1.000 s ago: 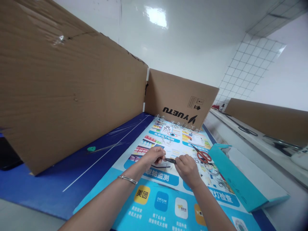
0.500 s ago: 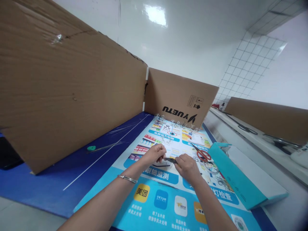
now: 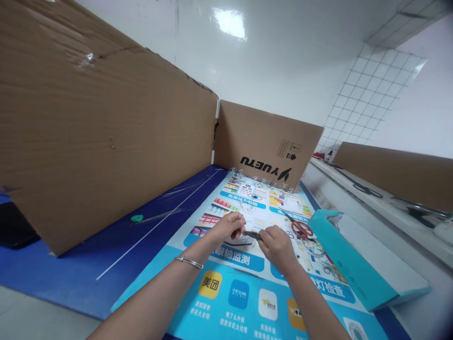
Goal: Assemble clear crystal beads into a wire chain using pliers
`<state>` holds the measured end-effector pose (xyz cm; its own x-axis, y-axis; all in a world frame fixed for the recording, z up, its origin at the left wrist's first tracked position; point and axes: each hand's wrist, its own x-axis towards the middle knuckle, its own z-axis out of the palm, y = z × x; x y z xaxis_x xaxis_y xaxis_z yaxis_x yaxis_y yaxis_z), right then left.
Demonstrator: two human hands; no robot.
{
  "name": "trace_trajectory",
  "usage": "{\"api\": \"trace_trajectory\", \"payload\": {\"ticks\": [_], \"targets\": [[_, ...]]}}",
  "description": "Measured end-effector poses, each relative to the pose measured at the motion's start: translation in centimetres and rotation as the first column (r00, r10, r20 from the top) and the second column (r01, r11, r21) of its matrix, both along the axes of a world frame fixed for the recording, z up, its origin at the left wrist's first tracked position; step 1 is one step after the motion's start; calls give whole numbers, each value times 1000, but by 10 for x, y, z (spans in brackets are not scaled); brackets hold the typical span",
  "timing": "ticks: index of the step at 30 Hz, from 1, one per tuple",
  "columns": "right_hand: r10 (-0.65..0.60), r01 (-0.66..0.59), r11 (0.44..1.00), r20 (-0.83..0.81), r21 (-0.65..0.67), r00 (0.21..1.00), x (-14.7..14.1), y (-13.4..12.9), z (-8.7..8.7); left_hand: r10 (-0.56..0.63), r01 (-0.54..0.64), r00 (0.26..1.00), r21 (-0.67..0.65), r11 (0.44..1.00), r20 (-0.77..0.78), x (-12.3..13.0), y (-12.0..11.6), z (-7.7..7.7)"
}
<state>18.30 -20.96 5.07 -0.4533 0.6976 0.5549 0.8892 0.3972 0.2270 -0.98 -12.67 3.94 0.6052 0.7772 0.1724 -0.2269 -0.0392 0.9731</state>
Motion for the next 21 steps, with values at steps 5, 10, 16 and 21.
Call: {"api": "trace_trajectory", "payload": {"ticks": [5, 10, 16, 21], "targets": [[19, -19, 1000, -18, 16, 1000, -1, 0, 0, -10, 10, 1000, -7, 1000, 8, -1, 0, -1], [18, -18, 1000, -28, -8, 999, -3, -1, 0, 15, -15, 1000, 10, 1000, -6, 0, 0, -4], [-10, 9, 999, -30, -51, 999, -5, -1, 0, 85, -82, 996, 82, 993, -33, 2, 1, -4], [-33, 12, 983, -115, -183, 993, -5, -1, -1, 143, -130, 988, 184, 974, -59, 1, -1, 0]]}}
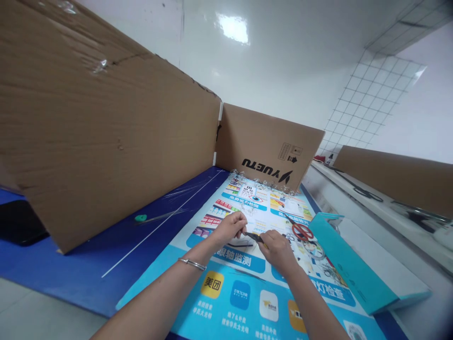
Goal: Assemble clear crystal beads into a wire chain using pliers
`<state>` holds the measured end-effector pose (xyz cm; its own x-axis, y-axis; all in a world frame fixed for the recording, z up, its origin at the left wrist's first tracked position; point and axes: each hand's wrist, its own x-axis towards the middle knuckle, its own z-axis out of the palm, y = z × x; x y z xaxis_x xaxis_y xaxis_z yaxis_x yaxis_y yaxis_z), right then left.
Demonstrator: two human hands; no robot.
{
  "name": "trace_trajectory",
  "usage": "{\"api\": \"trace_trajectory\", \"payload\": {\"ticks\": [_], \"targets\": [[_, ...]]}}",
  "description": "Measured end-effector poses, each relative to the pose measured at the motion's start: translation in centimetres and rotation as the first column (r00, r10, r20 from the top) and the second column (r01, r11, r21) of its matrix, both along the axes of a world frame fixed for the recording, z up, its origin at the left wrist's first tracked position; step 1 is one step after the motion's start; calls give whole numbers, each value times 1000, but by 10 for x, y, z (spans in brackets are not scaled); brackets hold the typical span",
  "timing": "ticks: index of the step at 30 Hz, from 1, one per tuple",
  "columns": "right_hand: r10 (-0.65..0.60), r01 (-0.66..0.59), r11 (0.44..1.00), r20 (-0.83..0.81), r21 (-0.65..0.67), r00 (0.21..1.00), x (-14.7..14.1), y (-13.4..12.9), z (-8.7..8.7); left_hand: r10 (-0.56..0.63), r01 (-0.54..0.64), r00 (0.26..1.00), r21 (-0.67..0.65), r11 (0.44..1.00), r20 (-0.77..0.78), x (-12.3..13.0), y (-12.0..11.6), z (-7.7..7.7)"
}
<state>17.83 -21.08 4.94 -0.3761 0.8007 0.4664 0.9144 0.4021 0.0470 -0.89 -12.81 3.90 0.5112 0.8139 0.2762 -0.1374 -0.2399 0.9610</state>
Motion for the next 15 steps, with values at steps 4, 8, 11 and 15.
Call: {"api": "trace_trajectory", "payload": {"ticks": [4, 8, 11, 15], "targets": [[7, -10, 998, -56, -59, 998, 2, 2, -5, 39, -35, 998, 95, 995, -39, -2, -3, 4], [27, -41, 991, -110, -126, 994, 5, 5, -7, 54, -40, 995, 164, 986, -83, -4, -6, 7], [53, -80, 981, -154, -177, 987, 6, 6, -4, 47, -28, 994, 187, 982, -99, -3, -8, 8], [77, -124, 966, -204, -228, 976, 7, 6, -2, 27, -9, 995, 179, 984, -100, -2, -8, 8]]}}
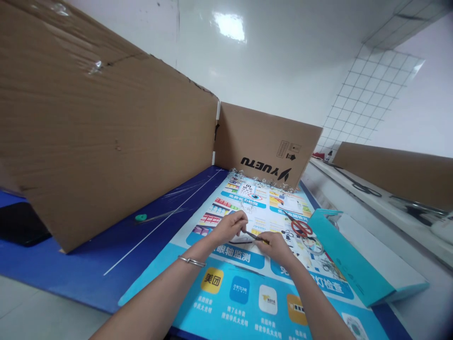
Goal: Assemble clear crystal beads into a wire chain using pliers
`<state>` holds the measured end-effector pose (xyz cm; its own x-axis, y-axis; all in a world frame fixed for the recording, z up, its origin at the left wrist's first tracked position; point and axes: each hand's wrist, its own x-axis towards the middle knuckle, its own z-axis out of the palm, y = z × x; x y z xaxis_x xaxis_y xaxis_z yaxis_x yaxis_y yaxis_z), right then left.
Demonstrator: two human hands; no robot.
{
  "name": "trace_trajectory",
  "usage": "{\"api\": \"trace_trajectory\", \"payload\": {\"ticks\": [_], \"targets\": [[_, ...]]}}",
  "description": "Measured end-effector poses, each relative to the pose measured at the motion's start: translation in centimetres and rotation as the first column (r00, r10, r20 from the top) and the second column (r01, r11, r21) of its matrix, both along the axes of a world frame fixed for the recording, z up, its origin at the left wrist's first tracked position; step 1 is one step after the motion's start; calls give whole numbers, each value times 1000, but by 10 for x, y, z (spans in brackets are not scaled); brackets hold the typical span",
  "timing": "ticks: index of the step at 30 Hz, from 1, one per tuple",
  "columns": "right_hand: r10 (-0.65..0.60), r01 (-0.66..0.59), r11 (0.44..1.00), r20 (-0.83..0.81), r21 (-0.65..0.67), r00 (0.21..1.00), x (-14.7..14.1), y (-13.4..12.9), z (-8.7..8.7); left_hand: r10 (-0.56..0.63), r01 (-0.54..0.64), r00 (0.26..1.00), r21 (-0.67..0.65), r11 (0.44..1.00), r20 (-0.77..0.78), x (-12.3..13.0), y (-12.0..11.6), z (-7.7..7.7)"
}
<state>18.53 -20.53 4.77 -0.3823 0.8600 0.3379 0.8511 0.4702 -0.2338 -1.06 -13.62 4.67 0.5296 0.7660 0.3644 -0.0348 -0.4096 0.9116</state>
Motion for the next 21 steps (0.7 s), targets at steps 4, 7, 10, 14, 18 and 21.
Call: {"api": "trace_trajectory", "payload": {"ticks": [4, 7, 10, 14, 18, 21], "targets": [[-40, 41, 999, -37, 21, 999, 3, 1, -2, -36, 36, 999, -46, 998, 9, -3, 3, 2], [-72, 75, 996, -50, 49, 996, 6, 2, -3, -52, 53, 999, -71, 996, 12, -6, 6, 5], [-85, 88, 993, -47, 72, 995, 8, 3, -3, -14, 15, 1000, -79, 997, 12, -8, 10, 4], [-89, 92, 990, -32, 110, 996, 8, 2, -3, 45, -46, 999, -103, 994, -14, -8, 16, -2], [-101, 105, 979, -31, 174, 994, 8, 3, -6, 73, -79, 996, -132, 988, -48, -7, 20, -7], [-112, 119, 963, -40, 240, 993, 9, 4, -7, 88, -96, 994, -150, 984, -63, -7, 20, -8]]}}
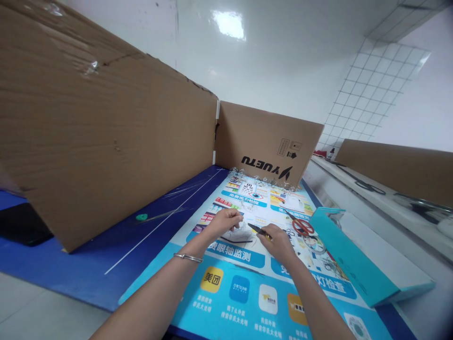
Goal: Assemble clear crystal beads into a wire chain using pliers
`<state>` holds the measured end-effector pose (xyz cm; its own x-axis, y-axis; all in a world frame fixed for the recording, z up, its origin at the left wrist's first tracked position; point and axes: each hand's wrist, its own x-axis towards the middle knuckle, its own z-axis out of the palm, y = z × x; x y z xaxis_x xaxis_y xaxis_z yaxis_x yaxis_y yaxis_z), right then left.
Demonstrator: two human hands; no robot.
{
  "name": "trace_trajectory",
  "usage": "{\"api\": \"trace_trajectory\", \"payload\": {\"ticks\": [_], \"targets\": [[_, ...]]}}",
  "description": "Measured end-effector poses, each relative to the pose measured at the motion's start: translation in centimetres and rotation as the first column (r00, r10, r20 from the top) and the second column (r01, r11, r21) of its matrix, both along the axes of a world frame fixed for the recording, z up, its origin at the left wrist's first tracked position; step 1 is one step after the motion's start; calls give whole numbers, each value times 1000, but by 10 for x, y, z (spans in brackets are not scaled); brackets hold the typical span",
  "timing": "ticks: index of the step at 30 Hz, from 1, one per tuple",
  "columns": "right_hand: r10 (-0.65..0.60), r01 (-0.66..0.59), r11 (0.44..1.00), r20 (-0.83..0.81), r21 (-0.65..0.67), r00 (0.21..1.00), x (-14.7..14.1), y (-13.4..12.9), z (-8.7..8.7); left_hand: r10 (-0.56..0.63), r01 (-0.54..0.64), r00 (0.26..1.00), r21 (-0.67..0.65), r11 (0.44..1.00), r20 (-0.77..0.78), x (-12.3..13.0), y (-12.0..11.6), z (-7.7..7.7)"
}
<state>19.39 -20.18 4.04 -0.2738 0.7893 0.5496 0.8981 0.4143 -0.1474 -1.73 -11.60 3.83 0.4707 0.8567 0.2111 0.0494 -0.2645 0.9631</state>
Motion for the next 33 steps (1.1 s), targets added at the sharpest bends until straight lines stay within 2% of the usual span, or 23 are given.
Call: {"api": "trace_trajectory", "payload": {"ticks": [6, 10, 14, 23, 33], "targets": [[-1, -5, 994, 55, 107, 998, -9, -9, 9, -23, 23, 1000, -46, 999, -3, 2, -2, -3], [-41, -17, 982, 297, 190, 954, -17, -17, 21, -44, 44, 999, -95, 994, 7, 4, -2, -7], [-52, -45, 971, 387, 236, 921, -19, -19, 25, -56, 59, 998, -132, 990, 25, 4, -2, -8], [-43, -75, 971, 477, 226, 878, -25, -17, 20, -86, 97, 994, -170, 981, 68, 6, -4, -10], [-70, -67, 964, 489, 256, 869, -26, -15, 17, -94, 107, 993, -190, 976, 76, 4, -2, -13]]}}
